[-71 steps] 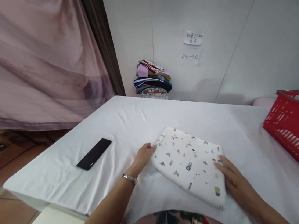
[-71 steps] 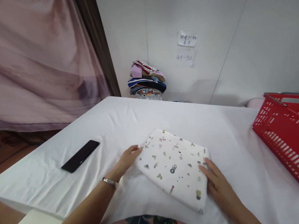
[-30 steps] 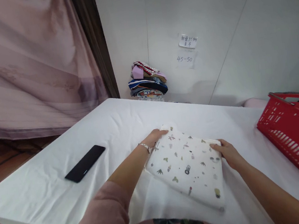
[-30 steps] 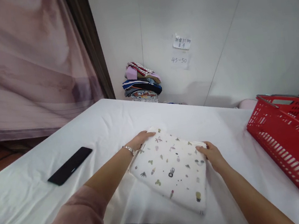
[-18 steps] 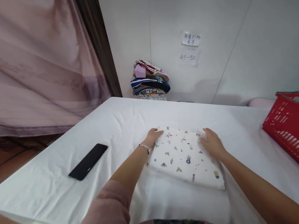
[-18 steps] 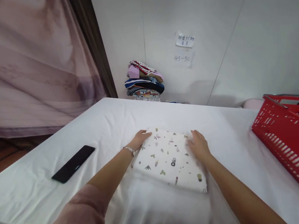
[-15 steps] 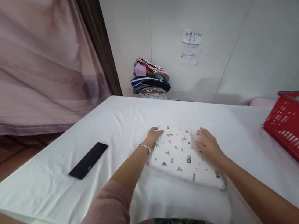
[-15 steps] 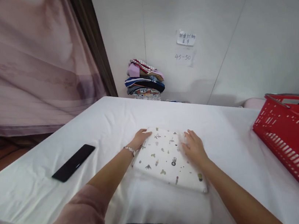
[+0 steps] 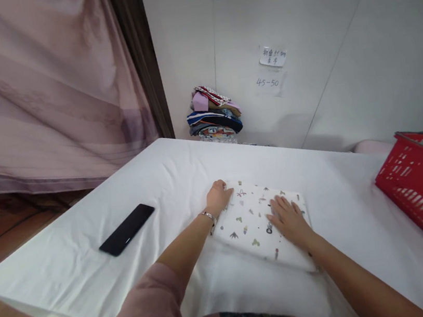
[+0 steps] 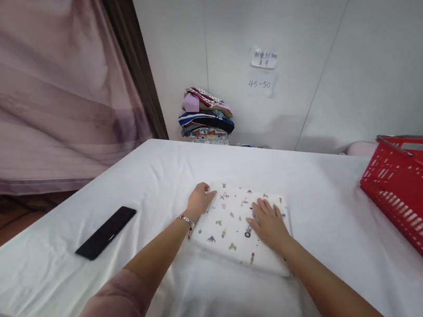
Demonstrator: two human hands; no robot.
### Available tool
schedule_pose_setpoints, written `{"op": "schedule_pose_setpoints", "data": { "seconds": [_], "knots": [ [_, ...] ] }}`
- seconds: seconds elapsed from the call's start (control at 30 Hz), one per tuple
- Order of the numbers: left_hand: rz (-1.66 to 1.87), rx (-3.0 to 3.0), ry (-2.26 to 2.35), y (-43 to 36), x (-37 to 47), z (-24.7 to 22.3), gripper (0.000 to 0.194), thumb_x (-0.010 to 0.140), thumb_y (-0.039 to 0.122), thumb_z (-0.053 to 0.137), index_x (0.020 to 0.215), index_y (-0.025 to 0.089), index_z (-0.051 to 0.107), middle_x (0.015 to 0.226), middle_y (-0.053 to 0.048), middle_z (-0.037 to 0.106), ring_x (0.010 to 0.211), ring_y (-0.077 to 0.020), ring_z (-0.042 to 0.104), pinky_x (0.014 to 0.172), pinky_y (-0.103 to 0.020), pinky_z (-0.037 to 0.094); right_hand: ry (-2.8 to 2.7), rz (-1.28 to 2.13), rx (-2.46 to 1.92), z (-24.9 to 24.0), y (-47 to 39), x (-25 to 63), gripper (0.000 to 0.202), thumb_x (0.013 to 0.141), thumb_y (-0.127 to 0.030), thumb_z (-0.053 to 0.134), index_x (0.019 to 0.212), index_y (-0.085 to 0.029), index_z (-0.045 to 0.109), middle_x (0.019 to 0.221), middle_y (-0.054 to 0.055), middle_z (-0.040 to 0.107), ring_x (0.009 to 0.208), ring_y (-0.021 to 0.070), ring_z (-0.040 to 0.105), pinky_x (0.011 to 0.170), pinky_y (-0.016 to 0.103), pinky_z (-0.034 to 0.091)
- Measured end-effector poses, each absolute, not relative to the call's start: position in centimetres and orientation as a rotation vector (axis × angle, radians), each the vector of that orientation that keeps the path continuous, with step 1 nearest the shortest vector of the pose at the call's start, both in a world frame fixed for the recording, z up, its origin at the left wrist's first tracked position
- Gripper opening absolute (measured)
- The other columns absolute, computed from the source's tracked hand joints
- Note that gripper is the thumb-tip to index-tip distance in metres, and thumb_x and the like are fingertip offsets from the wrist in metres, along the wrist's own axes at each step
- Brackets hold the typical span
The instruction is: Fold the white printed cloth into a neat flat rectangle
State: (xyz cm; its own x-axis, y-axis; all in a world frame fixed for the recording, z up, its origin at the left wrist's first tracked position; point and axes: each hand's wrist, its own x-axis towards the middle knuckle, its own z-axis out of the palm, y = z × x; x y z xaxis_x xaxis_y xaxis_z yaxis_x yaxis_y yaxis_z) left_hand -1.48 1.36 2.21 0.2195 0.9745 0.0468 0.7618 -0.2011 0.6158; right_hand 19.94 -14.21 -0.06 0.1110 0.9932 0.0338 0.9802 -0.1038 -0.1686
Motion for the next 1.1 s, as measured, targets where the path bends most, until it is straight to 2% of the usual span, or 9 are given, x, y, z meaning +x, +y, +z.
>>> {"op": "schedule_pose_setpoints", "data": {
  "seconds": [0.2,0.47,0.63,0.73,0.93,1.1],
  "knots": [
    [0.466,1.909,1.657,1.7,-1.1,2.3,0.027,0.074,0.044,0.057,0.085,0.019,0.054,0.102,-0.007,0.061,0.088,-0.0198,0.057,0.073,-0.028,0.040,-2.030,0.134,-2.229,-0.5,-14.3,19.5,0.059,0.089,-0.050,0.027,0.137,-0.016,0.034,0.148,0.011,0.023,0.136,0.0253,0.014,0.107,0.048,0.012],
    [0.548,1.952,1.643,2.1,-0.6,2.2,0.018,0.078,0.036,0.051,0.081,0.018,0.055,0.106,-0.009,0.058,0.087,-0.0174,0.057,0.073,-0.026,0.039,-2.023,0.081,-2.229,-0.4,-14.4,19.3,0.057,0.089,-0.048,0.029,0.136,-0.016,0.036,0.147,0.010,0.025,0.136,0.0257,0.017,0.107,0.047,0.013],
    [0.488,1.920,1.659,2.5,-0.6,2.0,0.018,0.079,0.034,0.049,0.080,0.017,0.056,0.103,-0.011,0.060,0.088,-0.0214,0.058,0.071,-0.030,0.040,-2.031,0.050,-2.215,-0.4,-14.5,19.2,0.057,0.090,-0.048,0.028,0.136,-0.016,0.036,0.147,0.009,0.025,0.135,0.0247,0.017,0.107,0.046,0.012],
    [0.457,1.915,1.654,2.7,-0.6,2.0,0.021,0.079,0.036,0.049,0.080,0.017,0.056,0.100,-0.012,0.061,0.090,-0.0231,0.059,0.071,-0.030,0.040,-2.031,0.045,-2.215,-0.5,-14.5,19.2,0.057,0.090,-0.048,0.028,0.136,-0.016,0.036,0.147,0.010,0.026,0.135,0.0247,0.018,0.107,0.045,0.012],
    [0.402,1.951,1.625,1.4,-1.3,2.9,0.037,0.072,0.053,0.055,0.081,0.017,0.056,0.105,-0.011,0.060,0.089,-0.0220,0.058,0.070,-0.027,0.040,-2.029,0.042,-2.230,-0.5,-14.5,19.1,0.057,0.090,-0.048,0.028,0.136,-0.016,0.036,0.147,0.009,0.026,0.135,0.0247,0.017,0.107,0.046,0.012],
    [0.366,1.959,1.601,-0.7,-3.0,3.2,0.031,0.070,0.048,0.058,0.079,0.018,0.055,0.100,-0.007,0.060,0.082,-0.0180,0.058,0.067,-0.025,0.040,-2.037,0.042,-2.246,-0.2,-14.5,19.0,0.057,0.090,-0.047,0.027,0.136,-0.016,0.036,0.147,0.009,0.024,0.136,0.0245,0.017,0.107,0.046,0.013]
  ]
}}
